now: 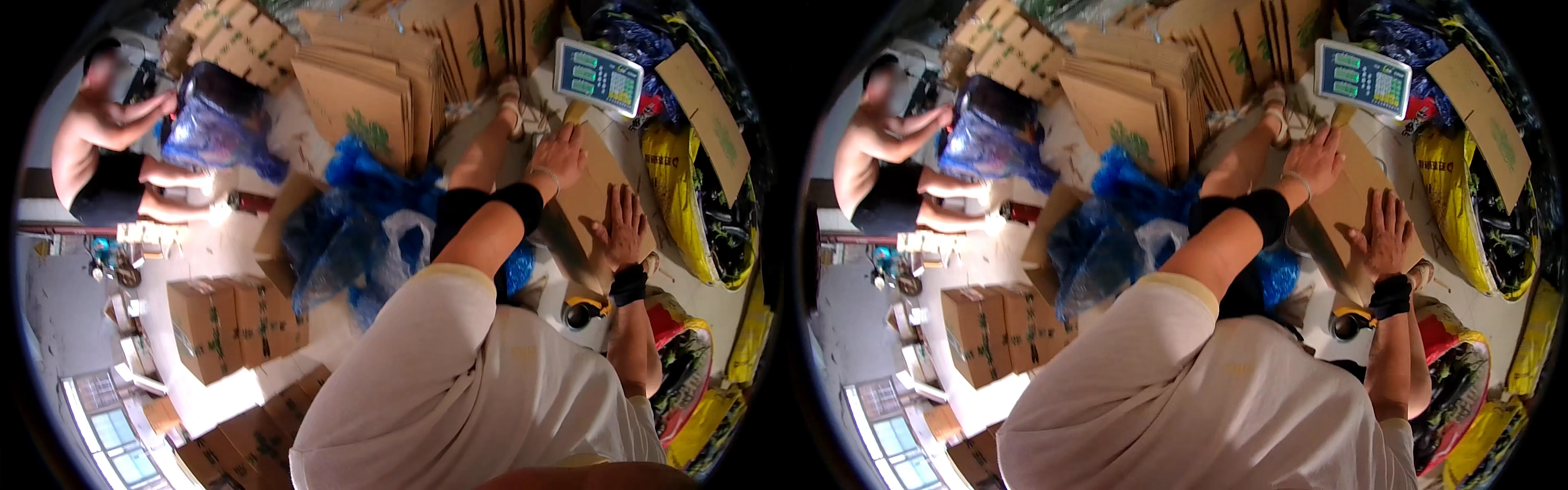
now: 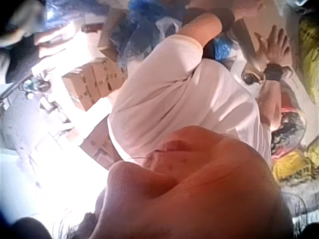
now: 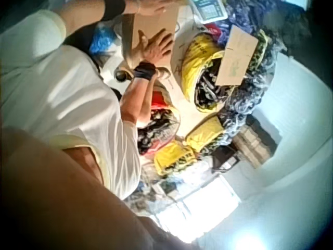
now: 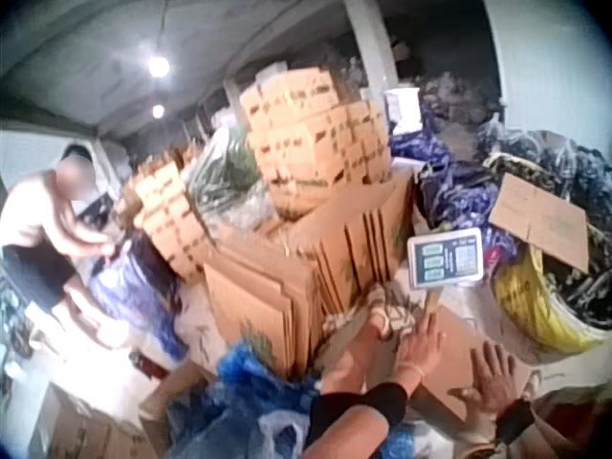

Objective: The person sits on the floor and packs eggplants into a blue plastic bag, then places the bag into a cardboard box. They add bubble wrap for cushioning, close the box flaps, and seal the box with packing tape using a handheld dispenser.

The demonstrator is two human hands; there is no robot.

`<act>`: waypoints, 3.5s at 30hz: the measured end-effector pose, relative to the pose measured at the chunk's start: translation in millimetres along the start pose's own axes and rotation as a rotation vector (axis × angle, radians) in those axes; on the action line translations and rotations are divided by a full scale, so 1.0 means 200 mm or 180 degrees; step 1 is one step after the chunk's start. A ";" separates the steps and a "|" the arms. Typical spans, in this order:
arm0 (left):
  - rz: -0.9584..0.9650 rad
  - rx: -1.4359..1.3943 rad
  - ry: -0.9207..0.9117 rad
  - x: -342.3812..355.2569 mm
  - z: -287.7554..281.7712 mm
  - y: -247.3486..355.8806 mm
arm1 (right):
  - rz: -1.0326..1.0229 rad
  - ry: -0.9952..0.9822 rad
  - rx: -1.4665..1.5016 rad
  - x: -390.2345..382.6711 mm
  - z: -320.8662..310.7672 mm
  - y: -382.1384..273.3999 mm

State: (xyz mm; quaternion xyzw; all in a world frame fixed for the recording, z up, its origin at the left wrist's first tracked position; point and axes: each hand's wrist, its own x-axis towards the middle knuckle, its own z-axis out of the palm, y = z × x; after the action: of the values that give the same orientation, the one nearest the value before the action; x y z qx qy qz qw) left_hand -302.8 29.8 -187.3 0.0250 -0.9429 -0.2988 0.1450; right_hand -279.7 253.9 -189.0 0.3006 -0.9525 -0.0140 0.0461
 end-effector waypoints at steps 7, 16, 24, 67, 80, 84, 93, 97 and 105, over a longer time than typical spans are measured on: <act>-0.0055 0.0048 -0.0301 -0.01 -0.04 0.02 | -0.0125 0.0092 -0.0018 -0.11 -0.07 0.00; 0.0117 0.0029 -0.0209 0.01 -0.02 -0.02 | 0.0458 0.0418 -0.0194 -0.16 -0.02 -0.08; 0.0124 -0.0022 -0.0368 0.01 -0.02 -0.05 | 0.0583 0.0530 -0.0004 -0.17 -0.03 -0.16; 0.0854 0.0718 -0.0461 0.24 0.15 -0.01 | 0.8342 0.0294 0.3484 -0.64 1.52 0.03; 0.0185 0.1052 -0.0493 0.26 0.21 -0.09 | 0.2194 0.1703 0.4969 -0.47 -0.27 0.57; -0.0025 0.0898 -0.0416 0.22 0.20 -0.06 | 0.1298 0.1596 0.4377 -0.53 -0.66 0.51; -0.0052 0.0443 -0.0189 0.14 0.22 -0.05 | 0.1379 0.1230 0.3093 -0.21 -0.60 0.01; -0.0121 0.0579 -0.0322 0.15 0.15 -0.03 | 0.0870 0.1123 0.2716 -0.02 -0.57 -0.12; -0.0235 -0.0517 0.0125 0.13 0.13 -0.02 | 0.0577 0.0538 0.2595 -0.01 -0.44 -0.07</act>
State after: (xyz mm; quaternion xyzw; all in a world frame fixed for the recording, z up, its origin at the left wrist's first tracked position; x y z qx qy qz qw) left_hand -336.0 37.3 -204.3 0.0537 -0.9110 -0.3788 0.1539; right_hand -262.1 244.2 -102.9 0.2093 -0.8956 0.3926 0.0024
